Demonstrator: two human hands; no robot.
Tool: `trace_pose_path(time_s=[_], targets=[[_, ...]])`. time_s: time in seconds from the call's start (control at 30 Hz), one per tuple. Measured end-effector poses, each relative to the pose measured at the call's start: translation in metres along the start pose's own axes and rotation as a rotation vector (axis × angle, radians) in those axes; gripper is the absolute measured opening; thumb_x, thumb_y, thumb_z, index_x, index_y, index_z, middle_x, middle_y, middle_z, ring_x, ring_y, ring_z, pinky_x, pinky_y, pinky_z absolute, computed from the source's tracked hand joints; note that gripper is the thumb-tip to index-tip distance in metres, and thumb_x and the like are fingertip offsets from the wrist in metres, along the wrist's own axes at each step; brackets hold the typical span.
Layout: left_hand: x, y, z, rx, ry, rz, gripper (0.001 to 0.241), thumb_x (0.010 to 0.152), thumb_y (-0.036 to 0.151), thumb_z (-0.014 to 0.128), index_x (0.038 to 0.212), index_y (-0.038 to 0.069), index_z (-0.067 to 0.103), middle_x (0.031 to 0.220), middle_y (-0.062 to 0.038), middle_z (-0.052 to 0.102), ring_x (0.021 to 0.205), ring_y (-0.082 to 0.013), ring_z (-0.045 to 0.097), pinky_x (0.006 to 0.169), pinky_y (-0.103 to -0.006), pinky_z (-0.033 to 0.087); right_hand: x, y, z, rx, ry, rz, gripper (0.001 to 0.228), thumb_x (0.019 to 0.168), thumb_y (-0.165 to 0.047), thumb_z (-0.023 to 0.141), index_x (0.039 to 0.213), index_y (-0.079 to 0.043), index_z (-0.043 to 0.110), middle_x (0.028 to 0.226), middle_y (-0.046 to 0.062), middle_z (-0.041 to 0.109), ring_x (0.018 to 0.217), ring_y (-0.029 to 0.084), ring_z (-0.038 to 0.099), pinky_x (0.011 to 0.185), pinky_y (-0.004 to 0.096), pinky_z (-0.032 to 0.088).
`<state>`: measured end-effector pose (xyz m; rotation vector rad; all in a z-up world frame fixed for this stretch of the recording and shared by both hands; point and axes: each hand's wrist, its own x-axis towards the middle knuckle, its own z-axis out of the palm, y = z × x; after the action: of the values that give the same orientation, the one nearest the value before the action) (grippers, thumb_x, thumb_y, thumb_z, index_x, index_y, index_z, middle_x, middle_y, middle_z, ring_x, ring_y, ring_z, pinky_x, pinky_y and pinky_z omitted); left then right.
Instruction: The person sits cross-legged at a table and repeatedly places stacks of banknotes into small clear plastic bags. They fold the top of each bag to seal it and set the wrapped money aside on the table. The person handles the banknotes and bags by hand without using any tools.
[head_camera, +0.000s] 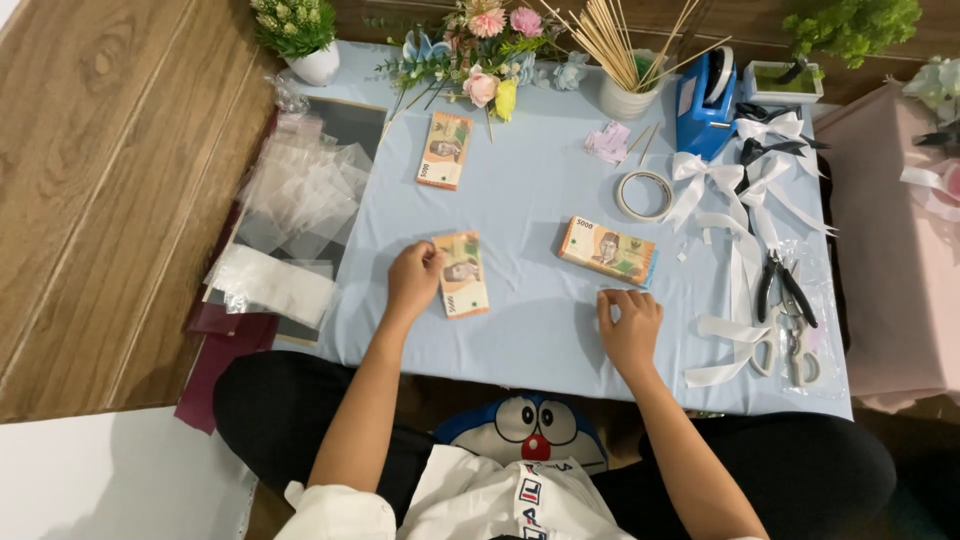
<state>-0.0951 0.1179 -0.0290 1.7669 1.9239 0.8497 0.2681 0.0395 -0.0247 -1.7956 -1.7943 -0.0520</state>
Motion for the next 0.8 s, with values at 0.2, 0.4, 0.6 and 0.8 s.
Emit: trace_pose_path(time_s=[0.2,0.4,0.6,0.8], targets=[[0.072,0.002,-0.033,-0.001,-0.035,-0.132,0.02,0.094,0.031,0.07,0.105,0.014,0.071,0.091,-0.012,0.076,0.094,-0.0378,0.072,0.084,-0.0495,0.056,-0.001,0.039,0.021,-0.159,0.114,0.029,0.002,0.095,-0.017,0.075,0.096,-0.016,0.075,0.097,0.002,0.064,0.101,0.024,0.059,0.088,0.038,0.041],[0.17,-0.044,-0.009,-0.092,-0.036,-0.152,0.02,0.09,0.037,0.076,0.101,0.021,0.069,0.088,-0.004,0.076,0.087,-0.0272,0.074,0.077,-0.0415,0.058,-0.002,0.029,0.018,-0.217,0.183,-0.048,0.015,0.095,-0.018,0.071,0.109,-0.018,0.065,0.108,0.004,0.056,0.108,0.027,0.052,0.09,0.039,0.037],[0.229,-0.032,-0.006,-0.029,-0.075,-0.086,0.011,0.091,0.026,0.072,0.098,0.019,0.068,0.085,-0.008,0.075,0.088,-0.0311,0.074,0.074,-0.0418,0.059,-0.003,0.036,0.03,-0.241,0.222,-0.087,0.023,0.091,-0.023,0.071,0.11,-0.014,0.064,0.107,0.006,0.056,0.105,0.028,0.054,0.09,0.04,0.037],[0.254,0.004,-0.005,0.122,-0.11,-0.071,0.01,0.096,0.024,0.068,0.103,0.017,0.067,0.095,-0.014,0.075,0.092,-0.0347,0.074,0.076,-0.0433,0.06,0.0,0.029,0.025,-0.215,0.21,-0.057,0.027,0.09,-0.019,0.071,0.114,-0.011,0.063,0.107,0.007,0.056,0.105,0.029,0.053,0.089,0.039,0.038]])
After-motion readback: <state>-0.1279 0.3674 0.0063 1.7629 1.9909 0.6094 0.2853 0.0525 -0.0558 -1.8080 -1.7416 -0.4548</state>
